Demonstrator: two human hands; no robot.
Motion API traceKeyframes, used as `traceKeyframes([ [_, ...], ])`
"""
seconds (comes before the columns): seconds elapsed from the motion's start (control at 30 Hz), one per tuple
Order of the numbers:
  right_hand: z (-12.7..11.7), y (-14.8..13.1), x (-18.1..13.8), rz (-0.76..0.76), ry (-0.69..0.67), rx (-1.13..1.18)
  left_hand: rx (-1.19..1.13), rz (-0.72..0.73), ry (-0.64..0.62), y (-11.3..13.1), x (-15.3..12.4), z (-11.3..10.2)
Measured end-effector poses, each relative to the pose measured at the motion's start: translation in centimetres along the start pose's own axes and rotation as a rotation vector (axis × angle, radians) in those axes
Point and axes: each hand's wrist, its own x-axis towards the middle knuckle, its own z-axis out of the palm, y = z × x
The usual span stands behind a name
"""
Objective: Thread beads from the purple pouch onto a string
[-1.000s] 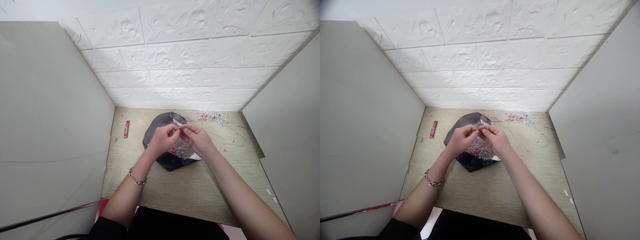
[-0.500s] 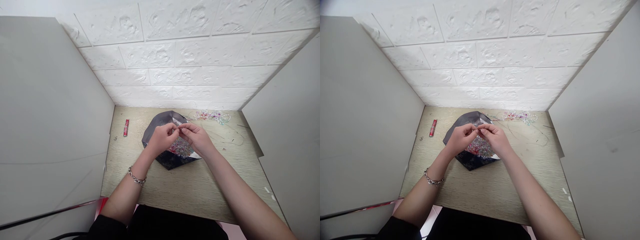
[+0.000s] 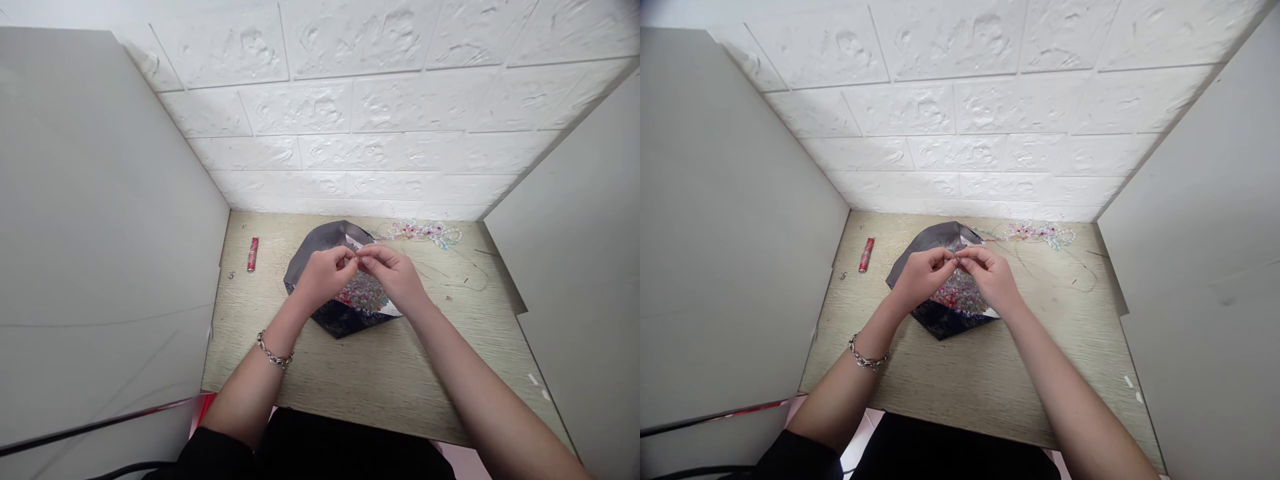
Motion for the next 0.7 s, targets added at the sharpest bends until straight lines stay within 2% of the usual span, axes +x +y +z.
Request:
traceKeyframes([
  [0.2,-0.1,-0.2,-0.1,-0.111,0.034,-0.221,-0.041,0.010,-0.026,-0.2,0.2,-0.1],
  [0.4,0.4,-1.0,-0.6,-0.245,0.085,-0.392,-0.138,-0.044,-0.076,-0.6,0.5,-0.3],
  [0.7,0.3,-1.0,-0.6,-0.263,0.089,-0.350,-0.337,-0.096,-0.121,-0.5,0.5,-0.4],
])
